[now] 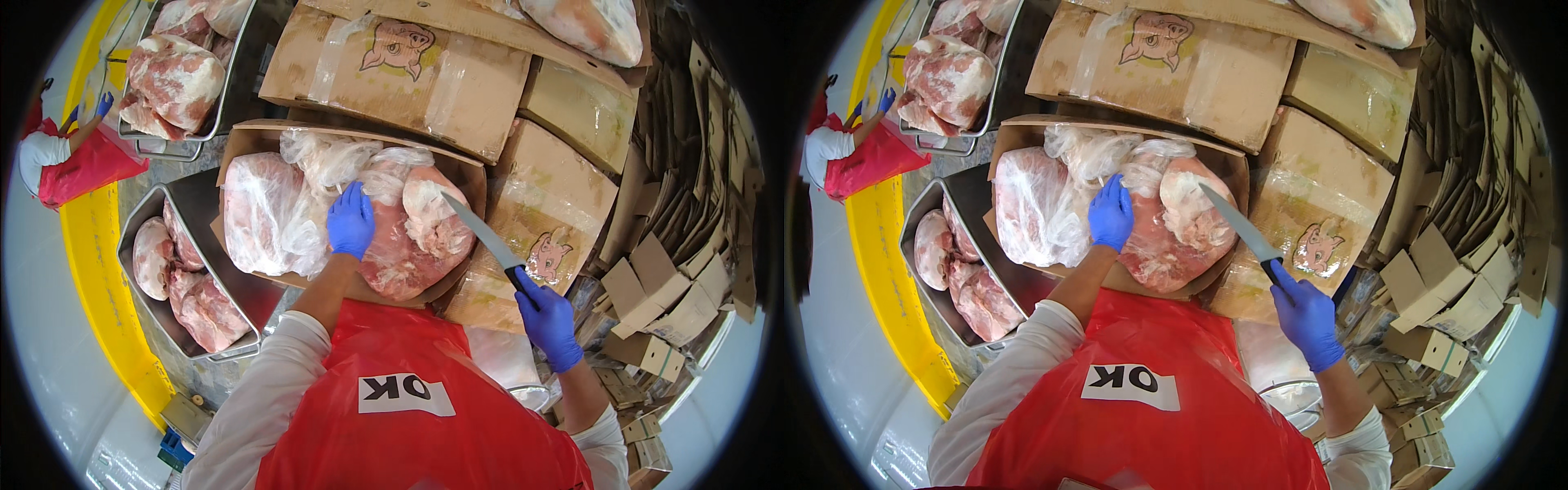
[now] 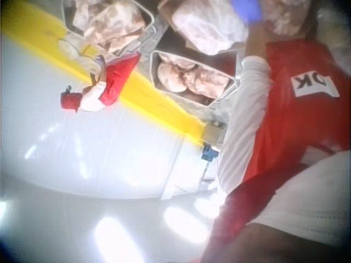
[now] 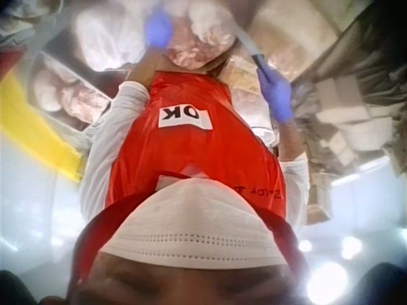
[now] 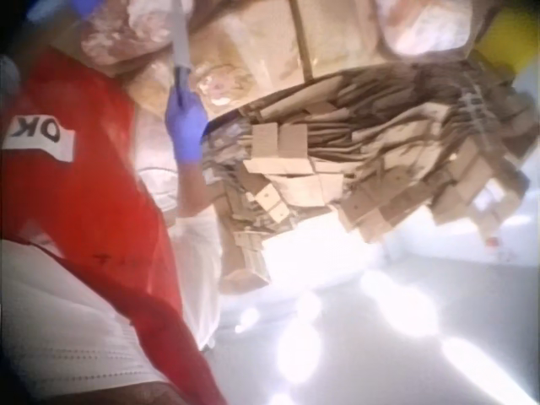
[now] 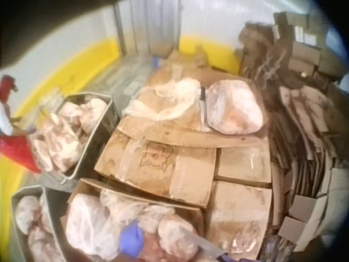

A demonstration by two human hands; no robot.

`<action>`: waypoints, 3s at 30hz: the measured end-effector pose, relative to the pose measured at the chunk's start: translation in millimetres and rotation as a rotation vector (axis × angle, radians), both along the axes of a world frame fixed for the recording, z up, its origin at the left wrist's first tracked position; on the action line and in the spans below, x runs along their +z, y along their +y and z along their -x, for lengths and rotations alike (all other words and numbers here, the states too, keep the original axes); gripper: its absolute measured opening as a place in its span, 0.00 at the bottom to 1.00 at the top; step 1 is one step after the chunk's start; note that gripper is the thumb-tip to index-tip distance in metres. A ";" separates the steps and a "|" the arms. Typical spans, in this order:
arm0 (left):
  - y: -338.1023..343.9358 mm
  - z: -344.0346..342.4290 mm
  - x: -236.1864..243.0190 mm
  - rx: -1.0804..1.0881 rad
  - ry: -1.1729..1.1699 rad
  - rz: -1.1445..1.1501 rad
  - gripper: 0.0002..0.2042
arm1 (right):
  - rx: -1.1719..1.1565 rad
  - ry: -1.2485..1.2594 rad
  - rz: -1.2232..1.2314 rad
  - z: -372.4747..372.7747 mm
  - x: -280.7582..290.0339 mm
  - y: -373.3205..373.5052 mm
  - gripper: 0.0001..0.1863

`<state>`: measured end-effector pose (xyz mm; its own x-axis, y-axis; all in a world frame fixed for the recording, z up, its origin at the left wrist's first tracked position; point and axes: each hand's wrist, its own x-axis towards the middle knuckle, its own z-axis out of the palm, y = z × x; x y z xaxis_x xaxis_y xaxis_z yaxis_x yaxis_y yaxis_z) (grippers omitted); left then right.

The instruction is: The person trims fat from large cuts of raw meat using a knife, then places the trimmed pieces into plastic bags and cardboard boxes. The work occurs at a stainless steel table with multiple trays and boxes nearby.

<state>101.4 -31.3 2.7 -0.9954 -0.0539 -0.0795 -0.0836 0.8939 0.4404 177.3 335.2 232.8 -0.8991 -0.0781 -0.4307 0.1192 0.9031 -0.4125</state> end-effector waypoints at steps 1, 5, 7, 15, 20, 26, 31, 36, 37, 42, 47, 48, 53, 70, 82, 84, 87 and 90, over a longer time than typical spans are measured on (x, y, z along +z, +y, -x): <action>0.5 0.6 0.5 0.004 0.009 0.012 0.19 | 0.005 -0.010 0.018 16.5 7.4 -1.7 0.23; -1.9 -0.5 -5.6 0.012 0.016 0.024 0.20 | 0.174 -0.073 0.006 81.9 8.2 -10.1 0.20; -3.7 0.2 -6.3 0.013 0.003 0.031 0.19 | 0.217 -0.242 -0.055 117.1 19.8 -19.6 0.19; -10.3 3.4 -3.5 -0.020 -0.034 0.001 0.19 | 0.485 -0.470 -0.158 229.3 16.8 -65.6 0.19; -7.2 1.9 -3.4 -0.023 -0.061 -0.002 0.19 | 0.388 -0.371 -0.191 175.1 -5.6 -74.8 0.18; -10.9 3.0 -9.1 -0.013 -0.005 0.037 0.18 | 0.221 0.040 -0.087 49.0 -101.0 -22.9 0.24; -5.3 7.4 -5.4 -0.020 -0.013 -0.009 0.18 | 0.127 0.246 0.002 -18.9 -174.5 5.3 0.27; -2.7 14.5 -6.0 -0.056 -0.046 0.039 0.18 | 0.067 0.367 -0.027 -55.6 -209.7 -2.5 0.28; -3.2 13.7 -8.1 -0.054 -0.064 0.049 0.18 | 0.045 0.379 -0.016 -61.2 -213.0 -7.5 0.28; 0.0 13.1 -7.5 -0.036 -0.037 0.065 0.19 | -0.129 0.347 0.054 -89.4 -235.4 -45.5 0.27; -4.8 12.5 -12.9 -0.028 -0.048 0.080 0.20 | -0.305 0.286 0.184 -94.9 -209.5 -75.0 0.26; -4.2 12.8 -12.4 -0.027 -0.052 0.065 0.20 | -0.280 0.215 0.186 -85.9 -186.0 -67.8 0.27; -2.5 8.4 -15.9 -0.023 -0.023 0.041 0.19 | -0.160 -0.124 0.098 -44.6 -72.3 -5.8 0.26; -5.2 14.4 -16.2 -0.081 0.010 0.080 0.17 | 0.055 -0.673 0.041 179.1 -0.2 -21.7 0.20; -4.6 3.4 -22.8 -0.010 -0.062 0.105 0.20 | -0.203 0.112 0.011 -34.7 -138.8 -61.3 0.27; -4.4 4.3 -22.5 0.002 -0.084 0.081 0.21 | -0.225 0.147 0.005 -45.5 -152.8 -60.0 0.28; -2.9 5.0 -21.5 0.035 -0.087 0.053 0.22 | -0.251 0.140 0.029 -74.0 -180.8 -58.3 0.28; 0.9 5.9 -16.1 0.054 -0.087 0.053 0.22 | -0.361 0.328 0.049 -99.3 -212.4 -95.2 0.27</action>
<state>95.5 -30.4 -13.4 -0.9803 -0.1139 -0.1614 -0.1684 0.9090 0.3813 276.6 240.0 20.4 -0.9601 0.2506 -0.1242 0.2780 0.8068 -0.5214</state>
